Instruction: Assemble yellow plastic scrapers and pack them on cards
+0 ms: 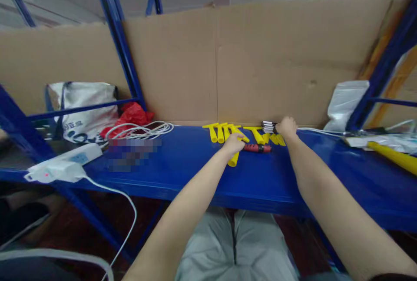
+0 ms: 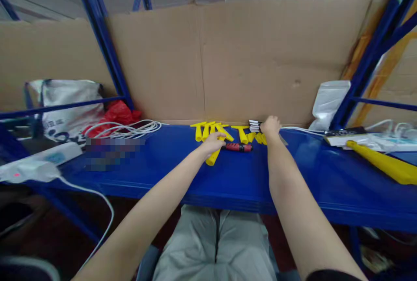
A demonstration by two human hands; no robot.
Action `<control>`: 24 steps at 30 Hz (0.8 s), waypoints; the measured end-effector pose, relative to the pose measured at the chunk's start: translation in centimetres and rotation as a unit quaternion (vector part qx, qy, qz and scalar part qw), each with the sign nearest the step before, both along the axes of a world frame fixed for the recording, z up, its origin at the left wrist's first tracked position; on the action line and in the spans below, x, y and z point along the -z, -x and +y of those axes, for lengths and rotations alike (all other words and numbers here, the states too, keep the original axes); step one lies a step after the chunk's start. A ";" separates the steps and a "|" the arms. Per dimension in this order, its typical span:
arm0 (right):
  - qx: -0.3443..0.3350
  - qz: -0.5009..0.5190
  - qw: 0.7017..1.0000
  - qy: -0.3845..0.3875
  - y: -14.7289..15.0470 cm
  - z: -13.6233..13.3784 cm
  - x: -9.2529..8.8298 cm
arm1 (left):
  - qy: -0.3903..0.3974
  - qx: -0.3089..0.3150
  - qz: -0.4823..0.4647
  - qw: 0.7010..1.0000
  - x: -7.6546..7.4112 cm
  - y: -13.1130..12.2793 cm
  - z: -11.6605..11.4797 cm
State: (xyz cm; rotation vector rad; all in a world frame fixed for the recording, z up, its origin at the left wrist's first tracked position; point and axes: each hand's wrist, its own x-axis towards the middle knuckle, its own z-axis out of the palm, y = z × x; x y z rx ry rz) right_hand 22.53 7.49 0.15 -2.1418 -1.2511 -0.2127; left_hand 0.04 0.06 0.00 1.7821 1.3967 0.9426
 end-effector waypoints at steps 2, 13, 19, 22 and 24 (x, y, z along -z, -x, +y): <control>0.016 0.024 0.999 -0.018 -0.2 0.3 0.1 | -0.001 -0.005 0.001 1.000 0.1 -0.1 0.2; 0.051 0.152 0.987 -0.025 -0.5 0.4 -0.2 | -0.052 -0.073 0.108 0.990 0.7 0.7 1.9; 0.025 0.191 0.976 -0.106 -1.6 1.1 0.0 | -0.045 -0.103 0.138 0.984 0.9 0.9 2.3; 0.007 0.235 0.955 -0.180 -2.5 1.9 0.1 | -0.040 -0.106 0.097 0.989 1.6 0.9 3.2; -0.028 0.241 0.939 -0.245 -2.9 2.4 0.1 | -0.046 -0.112 0.050 0.991 2.0 0.9 4.0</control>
